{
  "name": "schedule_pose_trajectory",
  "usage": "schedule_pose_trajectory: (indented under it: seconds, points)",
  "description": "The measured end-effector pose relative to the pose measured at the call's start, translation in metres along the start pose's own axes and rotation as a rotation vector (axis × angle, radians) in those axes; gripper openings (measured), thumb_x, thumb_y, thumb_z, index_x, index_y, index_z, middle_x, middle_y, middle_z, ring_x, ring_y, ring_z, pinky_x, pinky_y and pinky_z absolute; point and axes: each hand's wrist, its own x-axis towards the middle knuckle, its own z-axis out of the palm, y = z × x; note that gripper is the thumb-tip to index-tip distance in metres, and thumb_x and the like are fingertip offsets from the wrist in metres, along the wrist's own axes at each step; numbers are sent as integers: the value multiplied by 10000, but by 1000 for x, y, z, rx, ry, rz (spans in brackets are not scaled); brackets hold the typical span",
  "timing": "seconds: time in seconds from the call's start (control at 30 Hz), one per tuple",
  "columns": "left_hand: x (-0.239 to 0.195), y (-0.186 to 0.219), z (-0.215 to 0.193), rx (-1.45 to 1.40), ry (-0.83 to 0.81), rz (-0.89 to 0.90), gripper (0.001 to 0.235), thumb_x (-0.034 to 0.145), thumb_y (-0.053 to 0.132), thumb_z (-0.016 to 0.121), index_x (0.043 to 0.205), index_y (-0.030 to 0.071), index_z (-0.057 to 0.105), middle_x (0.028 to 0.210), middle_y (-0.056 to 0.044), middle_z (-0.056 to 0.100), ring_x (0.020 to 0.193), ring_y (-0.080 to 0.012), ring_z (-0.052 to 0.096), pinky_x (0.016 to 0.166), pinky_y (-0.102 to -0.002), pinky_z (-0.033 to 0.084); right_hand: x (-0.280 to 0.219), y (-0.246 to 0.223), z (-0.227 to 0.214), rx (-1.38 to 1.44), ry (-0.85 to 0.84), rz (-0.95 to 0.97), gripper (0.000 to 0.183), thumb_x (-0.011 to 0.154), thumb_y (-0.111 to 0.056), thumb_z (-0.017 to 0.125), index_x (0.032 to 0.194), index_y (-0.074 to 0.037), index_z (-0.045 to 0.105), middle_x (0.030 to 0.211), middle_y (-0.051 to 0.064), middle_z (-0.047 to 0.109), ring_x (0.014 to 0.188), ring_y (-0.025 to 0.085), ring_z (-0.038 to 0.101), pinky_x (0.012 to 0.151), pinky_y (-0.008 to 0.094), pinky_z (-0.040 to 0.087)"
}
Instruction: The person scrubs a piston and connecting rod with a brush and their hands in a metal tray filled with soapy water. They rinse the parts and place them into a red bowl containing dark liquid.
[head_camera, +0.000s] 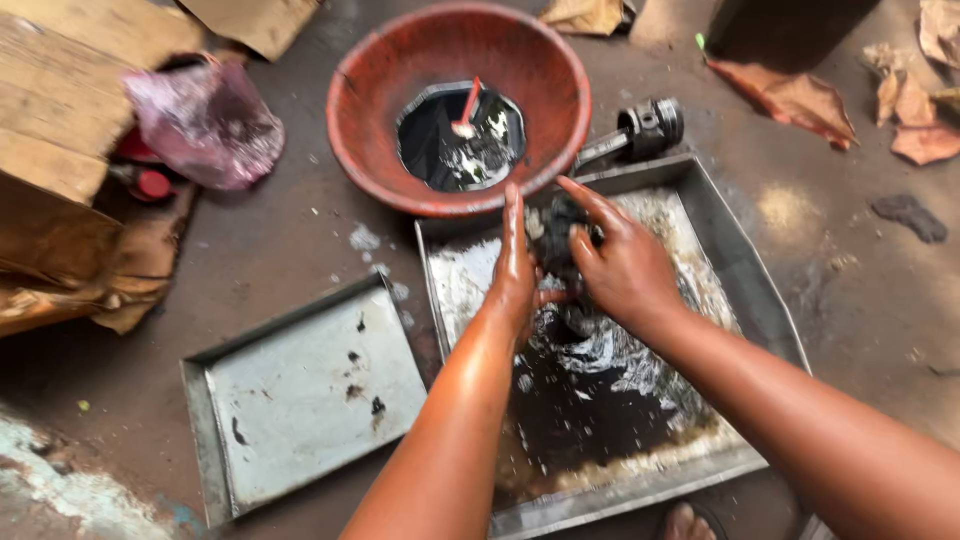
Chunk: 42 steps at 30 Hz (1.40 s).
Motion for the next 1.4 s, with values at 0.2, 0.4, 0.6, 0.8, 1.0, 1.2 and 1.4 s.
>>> schedule_pose_trajectory:
  seconds: [0.2, 0.4, 0.6, 0.8, 1.0, 1.2, 1.4]
  points:
    - [18, -10, 4, -32, 86, 14, 1131, 742, 978, 322, 1492, 148, 493, 1032, -77, 575, 973, -213, 581, 808, -472, 483, -13, 5, -4, -280, 32, -404, 465, 989, -335, 712, 1432, -245, 601, 1264, 156, 639, 1097, 403, 650, 857, 500, 540]
    - [12, -8, -2, -34, 41, 38, 1073, 693, 932, 373, 1424, 156, 495, 1051, -56, 719, 963, -200, 678, 848, -525, 530, -3, 12, -14, 27, -134, -155, 508, 824, -383, 813, 1284, -225, 668, 1130, 111, 717, 1004, 277, 720, 836, 406, 561]
    - [15, -2, 6, -24, 152, 59, 990, 764, 875, 476, 1432, 149, 559, 1088, -49, 672, 1017, -198, 657, 827, -521, 560, 25, 27, -23, 590, -168, -31, 458, 889, -453, 786, 1147, -79, 728, 1029, 49, 765, 945, 172, 701, 843, 354, 581]
    - [22, -6, 7, 14, 215, 30, 847, 775, 760, 512, 1454, 256, 465, 1238, 41, 636, 1097, -146, 644, 769, -482, 596, 36, 19, -54, 924, -134, 300, 615, 891, -674, 610, 1066, -99, 743, 957, 5, 778, 885, 134, 711, 779, 330, 563]
    - [23, -32, 8, 95, 211, 40, 562, 891, 592, 559, 1274, 185, 610, 1197, 32, 645, 1027, -169, 657, 692, -431, 644, 11, 2, -72, 1132, -146, 516, 421, 905, -583, 648, 1179, -264, 647, 1008, 28, 627, 846, 207, 668, 637, 495, 644]
    - [20, -16, 5, 372, 153, -80, 372, 968, 376, 557, 1180, 87, 659, 1067, -86, 700, 957, -212, 687, 751, -489, 631, 14, -4, -74, 1248, -259, 497, 315, 901, -327, 688, 1073, -67, 640, 930, 128, 728, 719, 257, 714, 543, 408, 643]
    - [17, -3, 31, 535, 92, -187, 325, 995, 311, 402, 1248, 202, 574, 1113, -8, 705, 1008, -168, 673, 815, -490, 610, 29, -9, -37, 985, -198, 387, 269, 836, -278, 811, 1049, -133, 734, 846, 17, 685, 641, 127, 637, 454, 293, 489]
